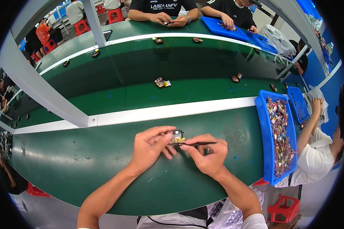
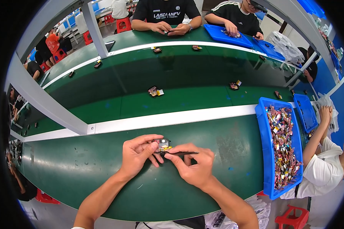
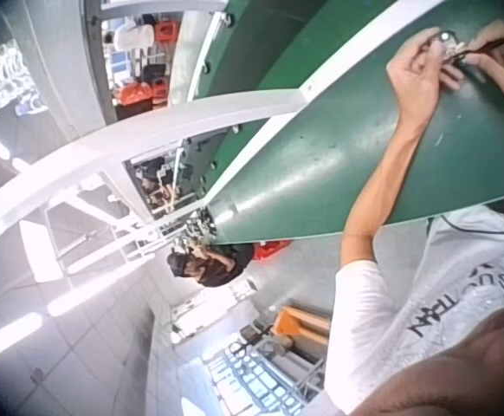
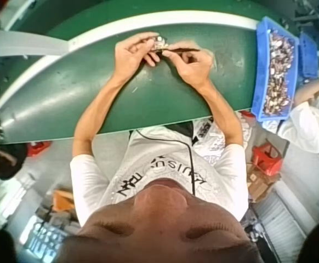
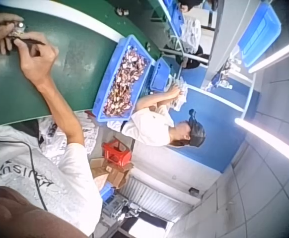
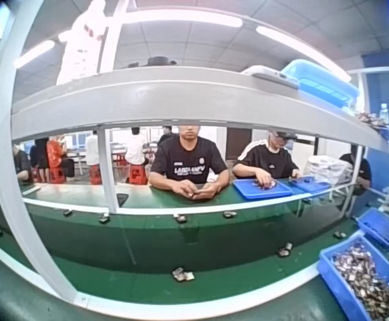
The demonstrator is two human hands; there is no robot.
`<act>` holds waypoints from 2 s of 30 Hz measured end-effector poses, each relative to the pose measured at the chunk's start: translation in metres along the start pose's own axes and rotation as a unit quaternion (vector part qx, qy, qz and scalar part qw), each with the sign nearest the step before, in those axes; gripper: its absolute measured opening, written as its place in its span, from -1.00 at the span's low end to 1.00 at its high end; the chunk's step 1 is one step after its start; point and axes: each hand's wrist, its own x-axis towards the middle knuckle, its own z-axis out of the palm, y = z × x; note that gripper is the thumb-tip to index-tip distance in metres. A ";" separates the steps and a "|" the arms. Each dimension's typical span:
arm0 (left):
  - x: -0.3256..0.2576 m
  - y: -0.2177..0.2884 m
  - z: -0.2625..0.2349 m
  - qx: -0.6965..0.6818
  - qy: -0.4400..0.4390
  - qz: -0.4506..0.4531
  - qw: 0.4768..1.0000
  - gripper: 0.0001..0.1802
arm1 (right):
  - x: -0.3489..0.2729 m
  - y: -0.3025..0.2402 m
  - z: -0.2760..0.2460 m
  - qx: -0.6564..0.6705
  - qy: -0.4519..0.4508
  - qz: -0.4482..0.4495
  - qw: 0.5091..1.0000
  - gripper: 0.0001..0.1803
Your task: The person is assembling small electronic components on a factory assembly line using tweezers and a specialized handheld tool.
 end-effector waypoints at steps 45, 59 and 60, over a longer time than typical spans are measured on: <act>0.176 0.049 -0.092 0.561 0.105 0.021 0.821 -0.79 | 0.000 0.031 -0.003 -0.077 0.077 -0.166 0.980 -0.85; 0.151 0.059 -0.116 0.412 0.076 -0.036 0.907 -0.82 | 0.001 0.021 0.001 -0.027 0.066 -0.173 0.982 -0.83; 0.143 0.059 -0.115 0.394 0.084 -0.013 0.915 -0.80 | 0.001 0.020 0.001 -0.028 0.069 -0.172 0.982 -0.83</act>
